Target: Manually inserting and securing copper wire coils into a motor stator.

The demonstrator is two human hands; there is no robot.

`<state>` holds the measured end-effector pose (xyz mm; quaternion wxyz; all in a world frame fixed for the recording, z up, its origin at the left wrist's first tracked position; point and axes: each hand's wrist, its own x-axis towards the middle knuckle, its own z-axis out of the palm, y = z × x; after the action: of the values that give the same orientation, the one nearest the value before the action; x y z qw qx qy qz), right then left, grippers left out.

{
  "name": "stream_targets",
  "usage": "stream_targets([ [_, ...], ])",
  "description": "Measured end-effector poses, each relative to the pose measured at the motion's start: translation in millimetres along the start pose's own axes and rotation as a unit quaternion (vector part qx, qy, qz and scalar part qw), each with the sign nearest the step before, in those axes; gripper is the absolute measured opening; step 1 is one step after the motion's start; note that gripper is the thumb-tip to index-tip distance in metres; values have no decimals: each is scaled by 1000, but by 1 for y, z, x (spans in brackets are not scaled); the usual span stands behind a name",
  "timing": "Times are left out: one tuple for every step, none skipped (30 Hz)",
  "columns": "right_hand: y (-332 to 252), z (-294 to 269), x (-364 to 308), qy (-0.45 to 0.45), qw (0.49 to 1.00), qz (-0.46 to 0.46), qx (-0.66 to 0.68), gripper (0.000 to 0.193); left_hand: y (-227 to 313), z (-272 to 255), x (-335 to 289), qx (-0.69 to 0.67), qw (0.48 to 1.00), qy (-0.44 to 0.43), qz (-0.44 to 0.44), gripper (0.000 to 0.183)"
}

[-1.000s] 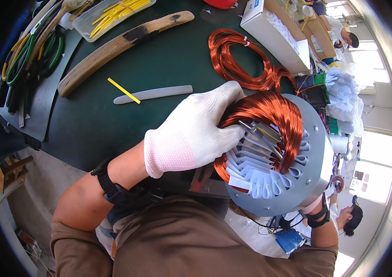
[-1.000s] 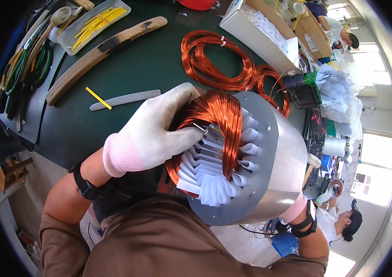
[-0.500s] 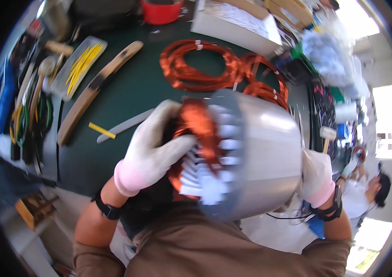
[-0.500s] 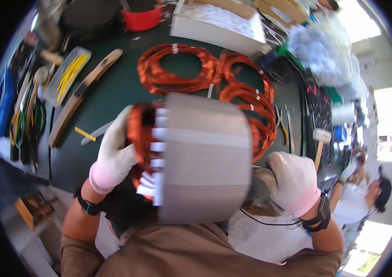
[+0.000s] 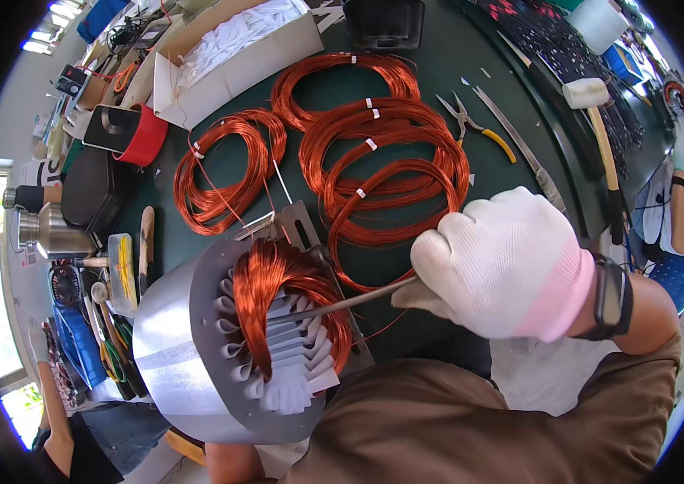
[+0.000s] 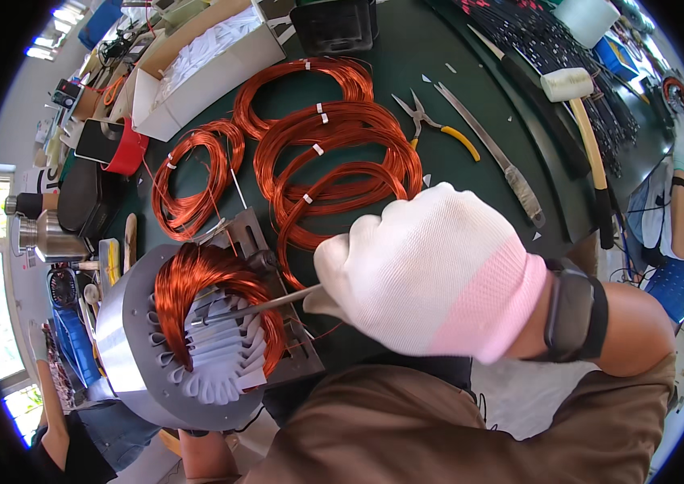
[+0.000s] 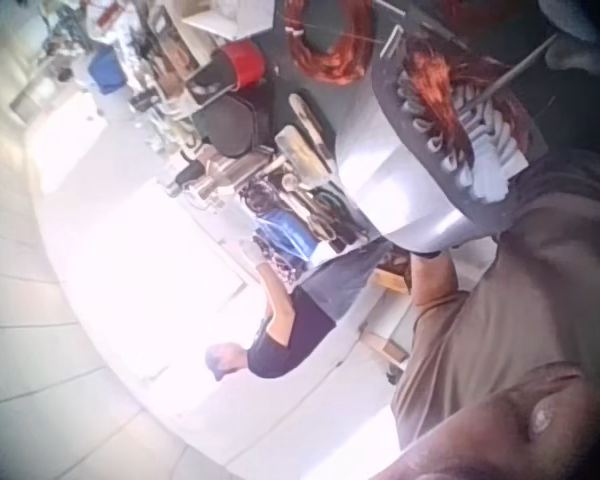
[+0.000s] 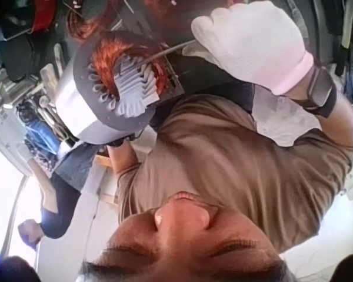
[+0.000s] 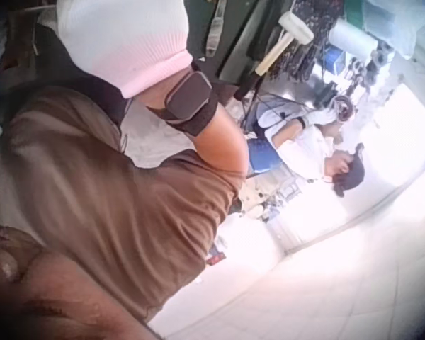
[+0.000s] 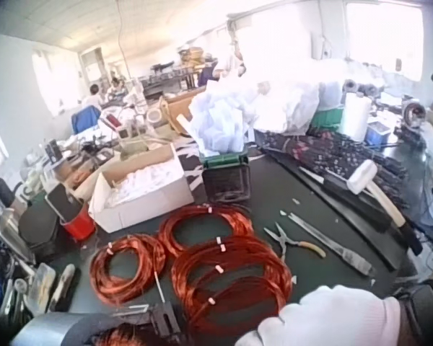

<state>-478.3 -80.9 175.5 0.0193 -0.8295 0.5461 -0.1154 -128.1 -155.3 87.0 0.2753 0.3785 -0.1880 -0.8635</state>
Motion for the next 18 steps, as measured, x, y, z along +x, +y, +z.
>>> stream_targets([
  [-5, -6, 0, -23, 1000, 8, -17, 47, 2, -1, -1, 20, 1000, 10, 11, 65],
  [-9, -12, 0, -45, 998, 15, -35, 47, 4, -1, -3, 39, 999, 19, 23, 65],
  [-8, -17, -1, -54, 997, 22, -45, 45, 6, -1, -7, 58, 997, 29, 37, 65],
  [-2, -11, -3, -51, 998, 20, -44, 45, 9, -1, -10, 77, 995, 37, 51, 66],
  [7, 0, -2, -32, 999, 13, -11, 45, 8, -2, -6, 93, 993, 39, 59, 66],
  [14, 6, -3, -14, 1000, 6, 20, 44, 8, -4, -1, 108, 991, 39, 67, 67],
  [16, 6, -6, -58, 998, 30, 23, 43, 7, -5, 4, 122, 989, 37, 76, 67],
  [15, -1, 0, -48, 998, 16, 26, 43, 15, 0, -9, 142, 983, 53, 101, 67],
  [13, -2, 1, -38, 999, 1, 10, 43, 14, -2, -13, 154, 979, 59, 119, 68],
  [10, -4, 2, -28, 999, -15, -7, 43, 14, -4, -17, 165, 975, 64, 137, 68],
  [7, -4, 2, -28, 999, -23, -13, 43, 14, -7, -21, 175, 969, 71, 157, 69],
  [4, -4, 1, -19, 1000, -7, -18, 44, 14, -11, -27, 184, 964, 78, 177, 70],
  [2, -6, 3, -10, 1000, 0, -19, 45, 14, -15, -35, 191, 956, 94, 201, 70],
  [0, -11, 3, -15, 999, 27, -27, 46, 13, -20, -45, 197, 948, 111, 226, 71],
  [-3, -13, 5, -12, 999, 37, -21, 46, 14, -29, -55, 307, 890, 128, 312, 59],
  [-6, -15, 4, -10, 998, 51, -19, 46, 19, -37, -58, 412, 813, 142, 385, 48],
  [-7, -15, 2, -14, 998, 53, -29, 45, 30, -41, -66, 469, 782, 203, 357, 41],
  [-9, -15, 0, -20, 998, 54, -39, 45, 40, -46, -73, 519, 748, 263, 320, 34],
])
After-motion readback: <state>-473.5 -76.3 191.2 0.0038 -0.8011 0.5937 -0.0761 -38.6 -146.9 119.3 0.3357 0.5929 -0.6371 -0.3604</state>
